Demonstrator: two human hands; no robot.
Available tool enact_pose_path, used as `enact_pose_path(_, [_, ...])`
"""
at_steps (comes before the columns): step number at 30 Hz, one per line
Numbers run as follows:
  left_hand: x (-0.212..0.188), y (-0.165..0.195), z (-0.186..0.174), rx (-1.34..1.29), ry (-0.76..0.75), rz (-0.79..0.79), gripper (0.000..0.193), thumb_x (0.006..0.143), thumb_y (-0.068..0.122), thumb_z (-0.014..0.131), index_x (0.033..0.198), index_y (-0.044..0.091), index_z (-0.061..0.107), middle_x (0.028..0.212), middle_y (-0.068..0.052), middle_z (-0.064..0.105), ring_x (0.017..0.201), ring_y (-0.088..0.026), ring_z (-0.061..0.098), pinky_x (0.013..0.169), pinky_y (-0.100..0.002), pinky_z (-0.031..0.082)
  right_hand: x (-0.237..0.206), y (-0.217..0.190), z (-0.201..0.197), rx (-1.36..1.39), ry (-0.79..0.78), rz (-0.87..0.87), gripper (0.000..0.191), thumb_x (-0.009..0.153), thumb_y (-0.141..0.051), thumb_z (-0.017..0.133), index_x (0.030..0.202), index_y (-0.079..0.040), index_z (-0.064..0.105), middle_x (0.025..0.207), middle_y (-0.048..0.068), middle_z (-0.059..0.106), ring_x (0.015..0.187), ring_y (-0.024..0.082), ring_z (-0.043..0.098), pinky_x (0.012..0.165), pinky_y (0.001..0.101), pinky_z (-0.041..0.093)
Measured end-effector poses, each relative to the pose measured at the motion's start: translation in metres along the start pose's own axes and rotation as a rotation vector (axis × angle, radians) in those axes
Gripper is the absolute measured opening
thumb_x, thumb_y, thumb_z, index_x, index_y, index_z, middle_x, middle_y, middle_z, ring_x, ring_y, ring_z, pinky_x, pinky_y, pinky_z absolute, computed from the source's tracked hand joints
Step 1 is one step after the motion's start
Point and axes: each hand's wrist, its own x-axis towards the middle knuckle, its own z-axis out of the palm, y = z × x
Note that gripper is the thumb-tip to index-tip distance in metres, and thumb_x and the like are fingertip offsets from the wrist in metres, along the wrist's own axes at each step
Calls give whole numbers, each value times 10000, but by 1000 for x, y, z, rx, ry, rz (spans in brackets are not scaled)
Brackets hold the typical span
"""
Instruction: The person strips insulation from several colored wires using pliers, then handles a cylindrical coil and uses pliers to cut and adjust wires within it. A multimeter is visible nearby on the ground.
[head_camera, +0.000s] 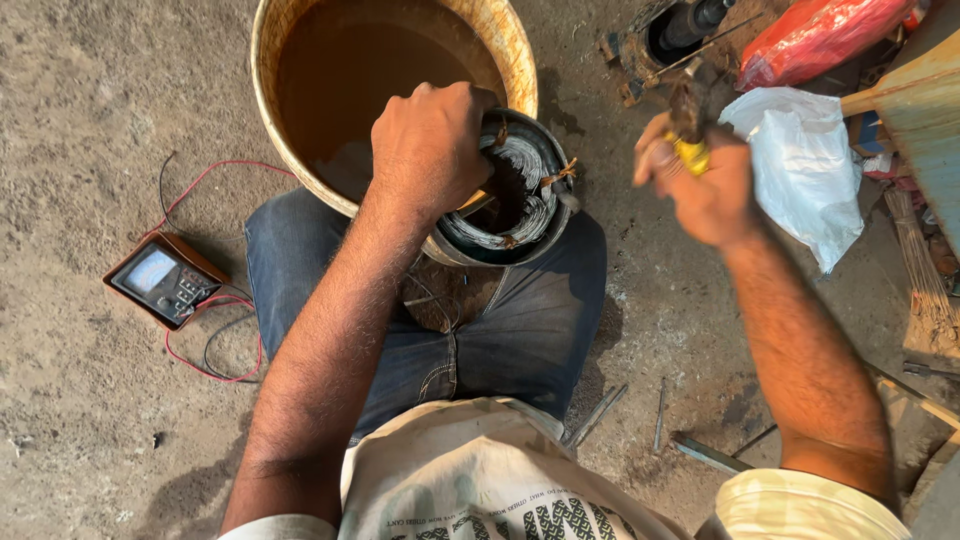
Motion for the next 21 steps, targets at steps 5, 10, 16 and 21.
enact_pose_path(5, [1,0,-1,-9,11,33,432,699,108,831,1114,218,787,892,-114,738,878,-293,709,703,-441,594,-9,-22,-19,-1143,25,-415,274,967,-45,711,1240,-52,729,1107,72,720,1115,272,622,947,453,490])
enact_pose_path(10, [1,2,-1,-30,7,43,448,676,126,849,1109,225,784,878,-91,746,887,-286,706,705,-448,591,-16,-17,-7,-1250,-3,-402,453,884,23,698,1328,-63,719,1225,60,701,1211,272,600,1035,468,475])
enact_pose_path(16, [0,0,2,-25,-24,10,355,729,148,827,1080,180,781,895,-151,726,873,-317,708,727,-461,594,-15,-14,-4,-1129,-26,-389,517,823,66,678,1326,-54,697,1225,88,691,1200,302,616,1052,485,489])
enact_pose_path(21, [-3,-1,3,-60,51,9,270,728,166,822,977,81,761,912,-201,715,829,-390,705,718,-501,584,-21,-29,-1,-1265,61,-517,414,928,37,695,1333,-46,694,1192,94,672,1146,298,637,1117,488,500])
